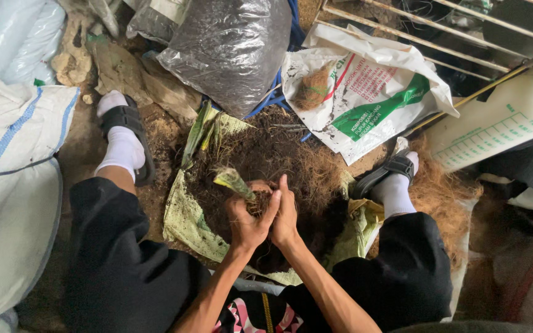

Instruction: The person sits on the ground and uses both hands to pack soil and fibrous material around the base of a small plant. They repeatedly press and shape the soil to secure the plant in place.

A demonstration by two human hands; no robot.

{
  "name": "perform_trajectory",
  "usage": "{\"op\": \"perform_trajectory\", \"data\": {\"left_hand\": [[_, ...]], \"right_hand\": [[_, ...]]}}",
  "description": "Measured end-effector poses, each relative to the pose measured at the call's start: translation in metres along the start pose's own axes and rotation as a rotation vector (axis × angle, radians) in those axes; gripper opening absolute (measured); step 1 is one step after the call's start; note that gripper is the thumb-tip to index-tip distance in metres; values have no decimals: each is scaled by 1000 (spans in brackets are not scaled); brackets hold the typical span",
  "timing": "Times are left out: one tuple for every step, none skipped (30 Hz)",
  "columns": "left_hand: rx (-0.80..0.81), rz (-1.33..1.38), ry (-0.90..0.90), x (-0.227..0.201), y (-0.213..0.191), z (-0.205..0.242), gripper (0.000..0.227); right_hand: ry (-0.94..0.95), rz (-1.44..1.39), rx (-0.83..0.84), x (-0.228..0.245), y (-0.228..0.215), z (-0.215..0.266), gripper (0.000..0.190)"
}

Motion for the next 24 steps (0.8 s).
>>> {"op": "perform_trajectory", "data": {"left_hand": [[-10,3,26,-3,-2,0,24],[-20,6,51,-6,-4,-1,23],[-35,11,73,-9,-5,0,22],[-27,-17,42,-7,-5,-4,21],[-21,-45,7,-5,-5,-9,20],[-15,-74,-28,-4,-4,-13,20],[-33,-87,1,-9,-6,-14,26],[-51,-101,31,-16,-9,-14,35],[-69,-119,64,-22,-14,-16,46],[-62,-87,-73,-13,-16,-18,55],[-57,-56,-211,-3,-18,-18,66],[-51,-22,-350,8,-19,-17,77],[-74,7,-339,7,-23,-18,70],[-98,36,-327,9,-28,-20,64],[-125,65,-318,11,-33,-20,58],[-148,103,-363,19,-36,-18,58],[-174,139,-408,29,-40,-17,57],[-200,176,-453,38,-43,-15,57],[-206,205,-495,48,-44,-12,57],[-212,234,-538,57,-45,-9,58],[-216,264,-579,66,-46,-6,59],[-215,287,-594,73,-46,-4,59],[-217,309,-608,80,-48,-3,60],[-220,331,-622,87,-50,-2,61]], "right_hand": [[19,-112,-3,-6,0,0,71],[37,-224,-5,-10,3,-2,66],[58,-331,-5,-12,6,-1,61],[65,-349,-53,-12,6,0,61],[76,-365,-100,-10,6,2,60],[87,-381,-146,-7,5,4,60],[38,-294,-155,4,7,4,64],[-10,-207,-162,16,9,6,68],[-61,-125,-166,29,13,7,72],[-105,-2,-136,42,20,10,74],[-147,121,-103,53,27,13,77],[-190,244,-69,61,35,14,82],[-162,177,-19,59,39,13,83],[-134,110,30,53,42,10,84],[-102,45,81,45,44,8,86],[-79,51,42,34,35,1,85],[-55,56,5,22,21,-12,84],[-30,62,-31,6,5,-26,82],[12,203,-53,-11,-12,-41,81],[55,344,-74,-30,-30,-57,79],[97,485,-96,-49,-49,-69,78],[133,662,-73,-67,-66,-76,79],[168,839,-47,-84,-81,-83,81],[202,1016,-19,-101,-90,-86,86]]}}
Point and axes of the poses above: each hand's wrist, its own z-axis away from the middle knuckle, its own y-axis out of the palm, x = y × z, the point moved 9 cm from there along -z, towards the middle knuckle, and after that the axes turned 2 degrees about x, right-handed, at the moved point
